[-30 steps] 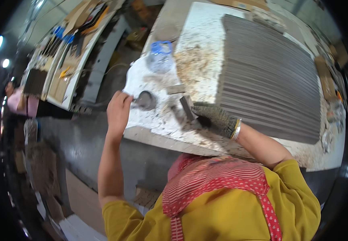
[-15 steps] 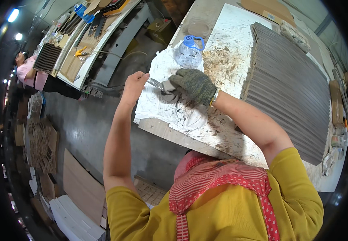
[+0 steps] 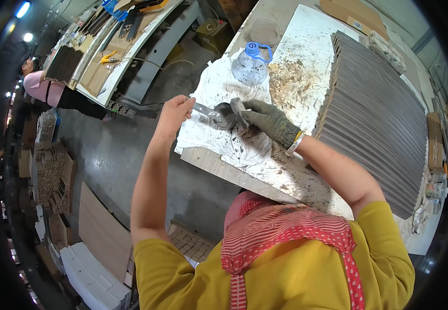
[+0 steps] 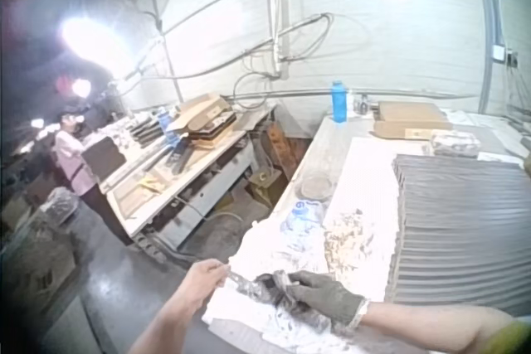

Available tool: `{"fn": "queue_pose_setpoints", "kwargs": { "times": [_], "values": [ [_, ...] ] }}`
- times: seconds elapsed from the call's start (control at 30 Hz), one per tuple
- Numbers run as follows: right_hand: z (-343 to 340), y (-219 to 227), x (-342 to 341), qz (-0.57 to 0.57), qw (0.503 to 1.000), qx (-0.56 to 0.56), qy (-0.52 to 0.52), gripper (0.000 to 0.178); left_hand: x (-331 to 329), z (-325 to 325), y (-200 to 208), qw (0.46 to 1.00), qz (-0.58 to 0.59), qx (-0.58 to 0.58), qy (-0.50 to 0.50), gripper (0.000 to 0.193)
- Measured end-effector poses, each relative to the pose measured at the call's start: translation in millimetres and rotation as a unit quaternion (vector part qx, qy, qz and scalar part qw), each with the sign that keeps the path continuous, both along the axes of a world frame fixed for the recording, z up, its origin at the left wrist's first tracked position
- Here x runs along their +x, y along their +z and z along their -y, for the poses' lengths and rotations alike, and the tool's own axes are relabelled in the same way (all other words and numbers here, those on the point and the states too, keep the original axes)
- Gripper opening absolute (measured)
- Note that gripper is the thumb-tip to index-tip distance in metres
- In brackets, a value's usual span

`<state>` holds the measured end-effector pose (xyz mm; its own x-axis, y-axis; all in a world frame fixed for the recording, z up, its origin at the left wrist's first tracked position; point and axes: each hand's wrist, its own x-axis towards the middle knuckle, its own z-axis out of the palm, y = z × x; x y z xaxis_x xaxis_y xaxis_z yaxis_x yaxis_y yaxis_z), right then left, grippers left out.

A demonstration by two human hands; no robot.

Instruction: The person cleans a ribbed wood panel using a small rectangular block to wipe along the grooves, then picks up a larger panel and wipes the entire surface with the same block.

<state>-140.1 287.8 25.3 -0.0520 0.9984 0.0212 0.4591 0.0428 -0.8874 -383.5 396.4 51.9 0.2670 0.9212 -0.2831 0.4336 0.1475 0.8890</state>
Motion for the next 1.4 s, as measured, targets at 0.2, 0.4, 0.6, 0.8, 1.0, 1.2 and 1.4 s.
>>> {"fn": "queue_pose_setpoints", "kwargs": {
  "times": [0.2,0.4,0.6,0.8,1.0,1.2,1.4],
  "values": [
    [25.7,-20.7,-9.0,-0.63,0.712,-0.308,0.03,0.036,-12.1,22.0,-16.0,0.982,0.148,-0.085,0.076,0.019],
    [22.5,-46.6,-16.1,-0.714,0.632,-0.303,0.007,0.031,4.2,53.6,-37.6,0.934,0.299,-0.155,0.121,0.016],
    [34.2,-5.0,-25.5,-0.726,0.622,-0.292,0.034,0.03,11.6,69.9,-60.6,0.918,0.308,-0.143,0.206,0.016],
    [27.6,-34.6,-23.2,-0.711,0.649,-0.27,-0.021,0.029,33.6,103.5,-46.5,0.884,0.378,-0.191,0.197,0.018],
    [30.3,-19.4,-23.7,-0.722,0.638,-0.267,-0.01,0.028,27.1,107.7,-47.4,0.872,0.405,-0.174,0.213,0.018],
    [29.4,-23.5,-24.7,-0.713,0.642,-0.279,-0.051,0.027,41.1,113.0,-48.3,0.876,0.368,-0.171,0.261,0.017],
    [28.5,-31.8,-27.0,-0.714,0.646,-0.265,-0.044,0.024,49.3,127.6,-45.1,0.89,0.366,-0.164,0.217,0.013]
  ]
}}
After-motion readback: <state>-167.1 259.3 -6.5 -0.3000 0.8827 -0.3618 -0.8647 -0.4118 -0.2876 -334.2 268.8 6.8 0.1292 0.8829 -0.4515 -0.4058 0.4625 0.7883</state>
